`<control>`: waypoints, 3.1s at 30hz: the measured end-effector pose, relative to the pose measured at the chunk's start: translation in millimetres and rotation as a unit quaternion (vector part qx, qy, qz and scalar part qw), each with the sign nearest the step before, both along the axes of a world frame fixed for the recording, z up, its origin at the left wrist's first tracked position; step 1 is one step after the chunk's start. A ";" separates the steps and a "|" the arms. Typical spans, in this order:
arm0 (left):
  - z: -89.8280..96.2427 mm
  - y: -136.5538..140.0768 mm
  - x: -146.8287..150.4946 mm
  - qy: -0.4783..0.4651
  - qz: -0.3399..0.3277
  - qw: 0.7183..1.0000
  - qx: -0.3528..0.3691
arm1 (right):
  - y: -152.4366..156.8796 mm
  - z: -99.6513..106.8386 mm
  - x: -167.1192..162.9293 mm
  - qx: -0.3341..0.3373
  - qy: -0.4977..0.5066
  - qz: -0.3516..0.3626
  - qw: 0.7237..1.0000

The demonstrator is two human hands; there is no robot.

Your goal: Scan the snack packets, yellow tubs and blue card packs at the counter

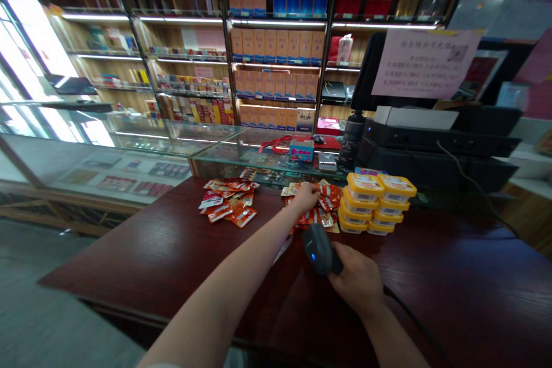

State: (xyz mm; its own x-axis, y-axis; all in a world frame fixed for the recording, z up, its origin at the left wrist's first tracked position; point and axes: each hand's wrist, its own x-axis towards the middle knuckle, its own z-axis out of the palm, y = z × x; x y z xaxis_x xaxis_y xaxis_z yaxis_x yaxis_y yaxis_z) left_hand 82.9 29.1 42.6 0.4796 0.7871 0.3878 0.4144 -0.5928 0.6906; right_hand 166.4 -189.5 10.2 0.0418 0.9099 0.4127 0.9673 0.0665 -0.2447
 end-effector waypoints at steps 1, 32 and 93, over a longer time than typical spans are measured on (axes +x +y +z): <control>0.7 -2.4 -3.2 0.000 -0.006 1.000 0.004 | -0.3 -0.6 0.5 -0.001 -0.002 0.001 1.000; -18.2 -69.2 -163.1 0.287 0.406 0.863 0.092 | -6.6 -3.8 -1.2 0.002 -0.047 -0.012 0.999; -43.5 -40.5 -162.7 -0.068 0.261 0.963 -0.029 | 4.2 8.8 -5.4 0.069 0.041 -0.083 0.993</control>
